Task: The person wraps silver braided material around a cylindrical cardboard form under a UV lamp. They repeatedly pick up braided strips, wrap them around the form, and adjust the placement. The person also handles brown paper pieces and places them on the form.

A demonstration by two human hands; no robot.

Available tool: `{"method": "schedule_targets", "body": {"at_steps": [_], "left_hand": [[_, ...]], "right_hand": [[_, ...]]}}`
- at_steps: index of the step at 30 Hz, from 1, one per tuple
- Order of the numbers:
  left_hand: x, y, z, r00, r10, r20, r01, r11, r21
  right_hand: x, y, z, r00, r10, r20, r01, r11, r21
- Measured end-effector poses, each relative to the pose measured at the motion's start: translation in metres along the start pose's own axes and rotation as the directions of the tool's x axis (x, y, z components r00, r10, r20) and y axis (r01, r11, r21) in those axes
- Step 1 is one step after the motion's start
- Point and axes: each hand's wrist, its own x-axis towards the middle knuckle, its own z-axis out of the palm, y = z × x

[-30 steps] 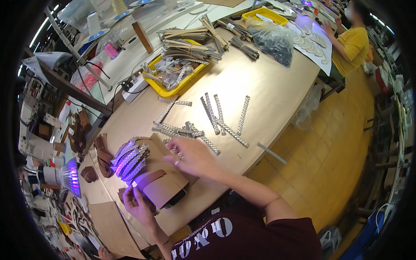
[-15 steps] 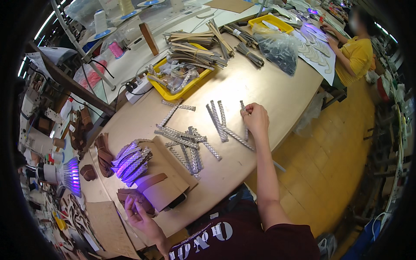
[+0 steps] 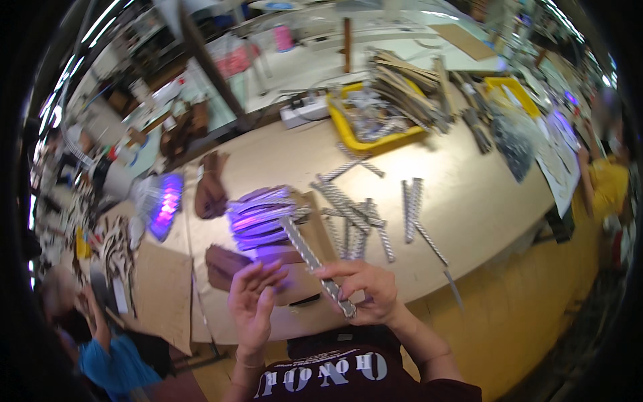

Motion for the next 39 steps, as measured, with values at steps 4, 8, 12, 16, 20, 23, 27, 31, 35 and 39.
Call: {"method": "schedule_targets", "body": {"at_steps": [4,8,12,16,20,23,27,31,35,39], "left_hand": [[0.015,0.009,-0.012,0.999,-0.006,-0.046,-0.002,0.986,-0.166],[0.025,0.006,-0.028,0.997,0.027,-0.074,-0.047,0.959,-0.279],[0.030,0.002,-0.039,0.992,0.004,-0.126,-0.051,0.926,-0.375],[0.036,-0.005,-0.047,0.977,-0.006,-0.211,-0.080,0.915,-0.394],[0.036,-0.014,-0.051,0.960,0.008,-0.279,-0.126,0.904,-0.409],[0.033,-0.017,-0.057,0.960,0.040,-0.277,-0.155,0.900,-0.407],[0.032,-0.021,-0.055,0.935,-0.051,-0.351,-0.071,0.942,-0.328],[0.032,-0.019,-0.054,0.904,-0.091,-0.418,-0.050,0.947,-0.316],[0.028,-0.017,-0.053,0.909,-0.075,-0.410,-0.047,0.959,-0.280],[0.023,-0.018,-0.054,0.919,-0.143,-0.368,-0.025,0.909,-0.416]], "right_hand": [[0.004,0.013,0.031,0.990,0.036,0.139,-0.051,0.993,0.108],[0.012,0.021,0.047,0.970,0.057,0.235,-0.096,0.983,0.156],[0.018,0.025,0.049,0.930,0.069,0.361,-0.104,0.992,0.077],[0.020,0.028,0.052,0.915,0.123,0.384,-0.177,0.978,0.110],[0.022,0.025,0.061,0.937,0.242,0.251,-0.300,0.927,0.224],[0.025,0.014,0.068,0.840,0.535,0.083,-0.522,0.758,0.391],[0.037,0.008,0.066,0.747,0.659,0.085,-0.605,0.623,0.496],[0.038,0.010,0.067,0.747,0.661,0.078,-0.619,0.647,0.444],[0.036,0.018,0.068,0.761,0.646,0.049,-0.603,0.678,0.422],[0.035,0.019,0.070,0.756,0.654,-0.033,-0.604,0.717,0.348]]}}
